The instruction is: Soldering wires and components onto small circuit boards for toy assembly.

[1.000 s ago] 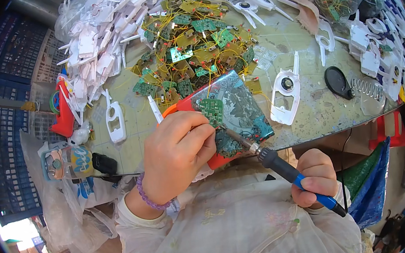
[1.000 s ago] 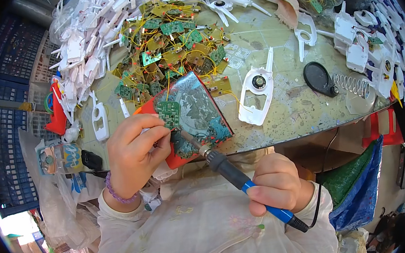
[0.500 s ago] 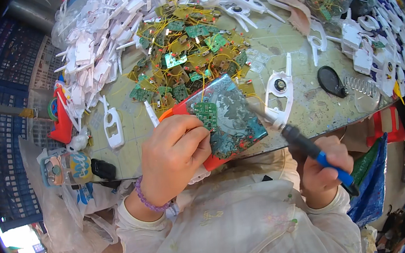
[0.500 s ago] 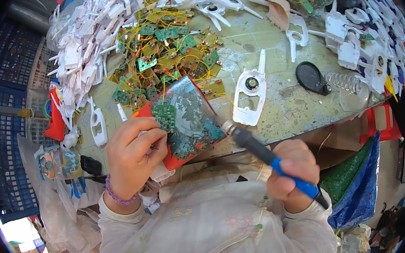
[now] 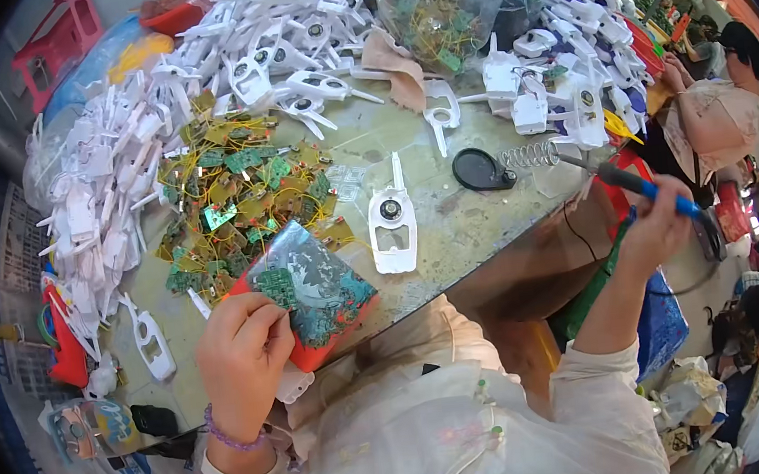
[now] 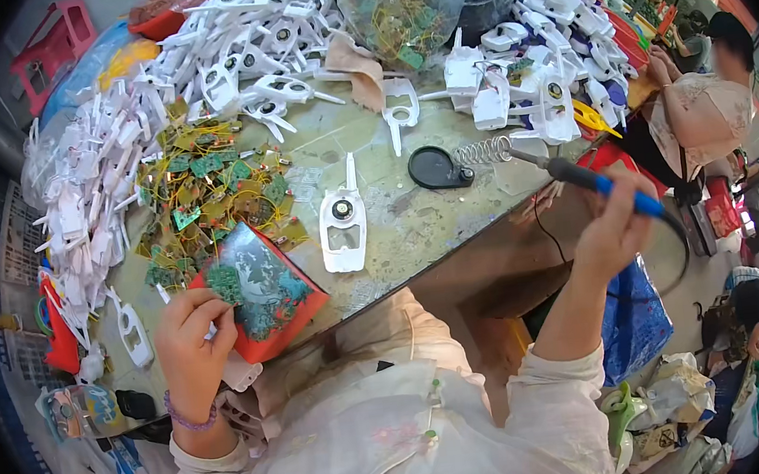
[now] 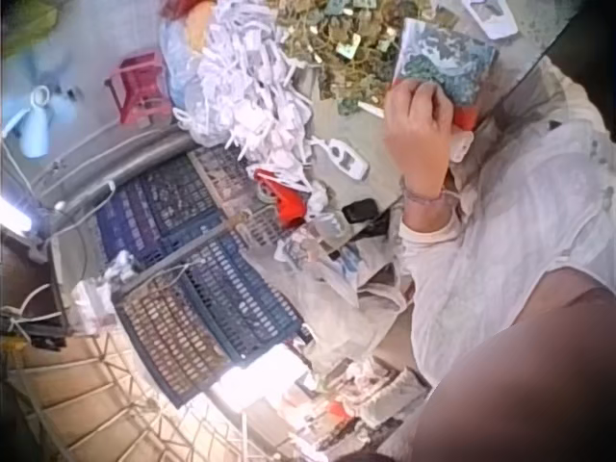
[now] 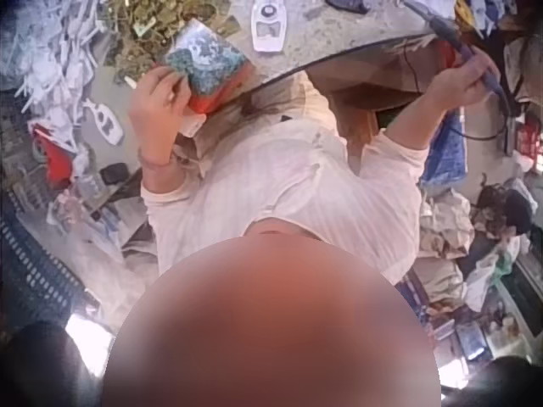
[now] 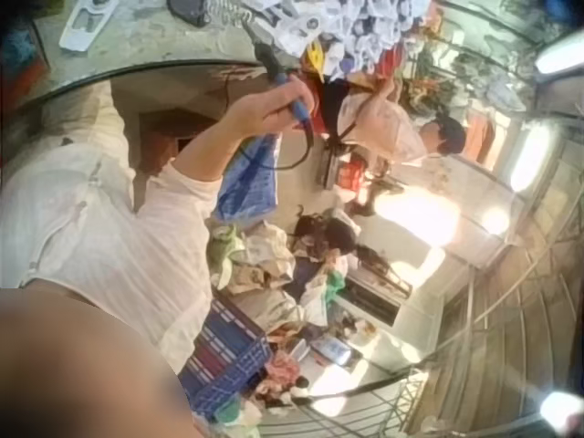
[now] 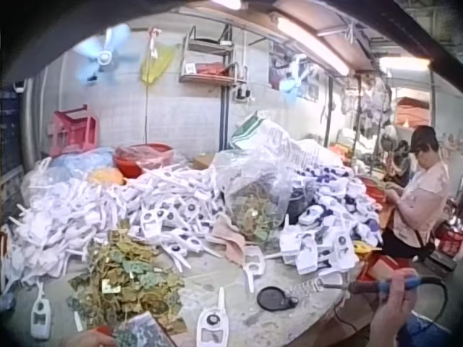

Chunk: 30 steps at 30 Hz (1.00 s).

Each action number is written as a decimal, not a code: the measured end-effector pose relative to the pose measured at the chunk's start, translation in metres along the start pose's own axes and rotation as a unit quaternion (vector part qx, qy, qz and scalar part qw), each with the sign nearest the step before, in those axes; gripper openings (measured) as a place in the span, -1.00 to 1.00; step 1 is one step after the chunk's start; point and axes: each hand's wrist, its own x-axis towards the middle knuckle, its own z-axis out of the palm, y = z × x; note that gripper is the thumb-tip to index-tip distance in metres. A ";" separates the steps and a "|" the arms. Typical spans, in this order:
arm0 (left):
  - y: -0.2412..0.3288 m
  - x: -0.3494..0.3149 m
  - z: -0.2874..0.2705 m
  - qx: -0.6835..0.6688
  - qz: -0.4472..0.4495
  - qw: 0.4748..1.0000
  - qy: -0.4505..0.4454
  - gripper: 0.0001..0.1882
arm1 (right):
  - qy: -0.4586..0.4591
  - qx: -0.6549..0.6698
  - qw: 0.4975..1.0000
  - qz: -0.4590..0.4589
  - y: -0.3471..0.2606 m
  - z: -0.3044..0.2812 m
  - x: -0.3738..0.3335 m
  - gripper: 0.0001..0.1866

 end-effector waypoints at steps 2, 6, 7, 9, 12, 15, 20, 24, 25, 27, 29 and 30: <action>-0.001 -0.001 -0.001 -0.012 -0.002 1.000 -0.006 -0.86 | -0.064 -0.068 0.995 0.045 0.013 0.013 0.009 -0.83; -0.006 -0.001 0.002 -0.018 0.024 1.000 0.001 -0.87 | -0.176 -0.030 0.979 0.099 0.058 0.041 0.014 -0.81; -0.007 -0.002 0.003 -0.009 0.016 1.000 0.004 -0.87 | -0.204 -0.045 0.961 0.181 0.066 0.042 0.013 -0.79; -0.006 -0.001 0.001 -0.027 0.019 0.999 0.002 -0.87 | -0.222 -0.108 0.960 0.133 0.080 0.048 0.001 -0.80; -0.005 -0.004 -0.002 -0.049 0.001 0.999 0.007 -0.87 | -0.108 -0.001 0.985 0.133 0.081 0.050 -0.027 -0.80; -0.003 -0.001 -0.001 -0.042 -0.031 0.996 0.074 -0.82 | 0.004 -0.040 0.999 0.035 0.069 0.045 -0.071 -0.86; 0.018 0.012 0.007 0.053 -0.131 0.989 0.045 -0.63 | -0.480 -0.048 0.869 -0.105 -0.008 0.078 -0.151 -0.80; 0.013 0.015 0.011 0.100 -0.166 0.981 -0.026 -0.52 | -0.536 -0.103 0.819 -0.175 -0.013 0.092 -0.159 -0.78; 0.013 0.013 0.011 0.098 -0.165 0.981 -0.019 -0.56 | -0.549 -0.114 0.811 -0.166 -0.011 0.089 -0.159 -0.80; 0.009 0.010 0.013 0.083 -0.143 0.986 0.018 -0.62 | -0.523 -0.120 0.827 -0.170 -0.014 0.090 -0.154 -0.84; 0.008 0.010 0.011 0.018 -0.160 0.985 0.054 -0.63 | -0.477 -0.083 0.860 -0.158 -0.026 0.089 -0.145 -0.83; 0.006 0.008 0.008 -0.035 -0.176 0.981 0.081 -0.62 | -0.474 -0.045 0.861 -0.180 -0.037 0.090 -0.137 -0.81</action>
